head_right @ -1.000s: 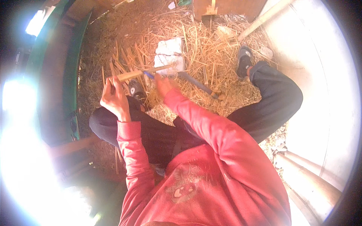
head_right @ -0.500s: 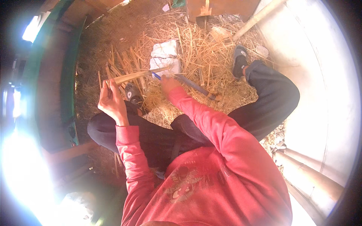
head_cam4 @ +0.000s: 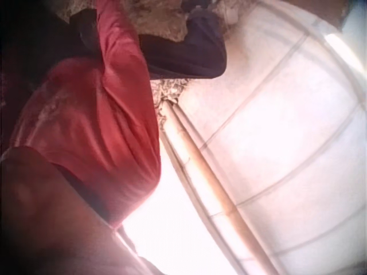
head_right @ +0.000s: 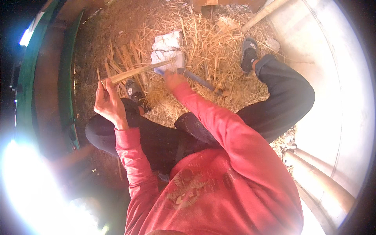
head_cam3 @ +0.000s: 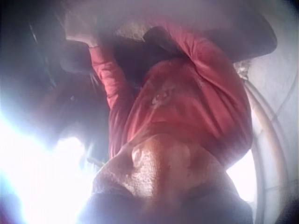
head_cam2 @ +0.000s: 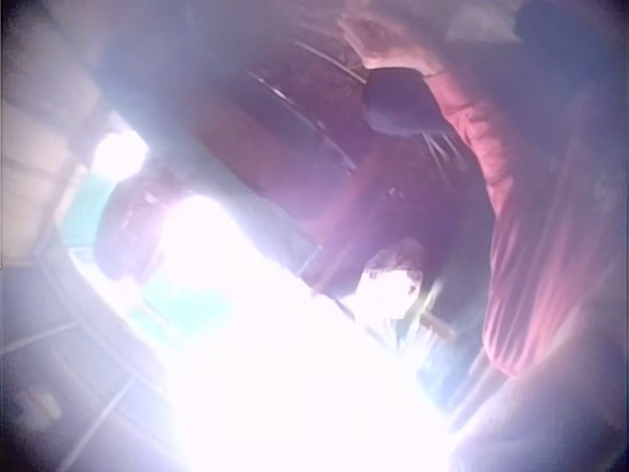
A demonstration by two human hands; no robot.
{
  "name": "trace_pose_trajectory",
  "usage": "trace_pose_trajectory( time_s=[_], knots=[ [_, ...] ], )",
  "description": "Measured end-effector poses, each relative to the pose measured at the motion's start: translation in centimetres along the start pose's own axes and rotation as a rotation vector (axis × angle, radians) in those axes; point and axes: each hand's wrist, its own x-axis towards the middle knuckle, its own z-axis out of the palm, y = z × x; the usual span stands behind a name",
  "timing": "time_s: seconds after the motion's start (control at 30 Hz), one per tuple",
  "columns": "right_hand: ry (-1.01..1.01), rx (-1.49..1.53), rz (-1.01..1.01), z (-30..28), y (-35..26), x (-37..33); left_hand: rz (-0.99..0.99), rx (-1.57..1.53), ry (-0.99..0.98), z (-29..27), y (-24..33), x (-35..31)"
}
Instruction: The person sits on the ground and uses a knife to peel the outer layer off thin bamboo sticks. They hold the sticks with one hand and scrape the knife along the length to remove the bark, then place the peeled sticks aside.
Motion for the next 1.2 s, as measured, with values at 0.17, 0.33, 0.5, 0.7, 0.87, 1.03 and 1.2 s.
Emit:
trace_pose_trajectory(
  time_s=[0.17,0.33,0.5,0.7,0.87,1.03,1.2],
  knots=[
    [0.085,-0.08,0.019,1.2,3.0,1.8,0.018,0.012,-0.014,0.4,0.9,0.5],
    [0.028,-0.013,-0.006,0.1,1.2,1.1,-0.028,-0.009,-0.007,0.3,0.1,0.2],
    [0.083,-0.12,-0.019,4.0,6.4,4.6,-0.005,-0.063,0.004,0.4,-0.2,0.1],
    [0.075,-0.159,0.116,5.5,9.0,8.4,0.051,-0.013,-0.081,0.3,0.5,0.0],
    [-0.006,0.292,0.112,5.3,7.9,8.9,0.003,-0.068,-0.004,0.5,-0.8,0.2],
    [-0.015,-0.157,0.091,4.0,7.3,6.4,-0.005,-0.025,-0.066,0.4,0.2,0.0],
    [0.045,-0.101,0.118,6.3,11.6,8.1,0.03,0.035,-0.146,0.0,1.0,-0.2]
  ],
)
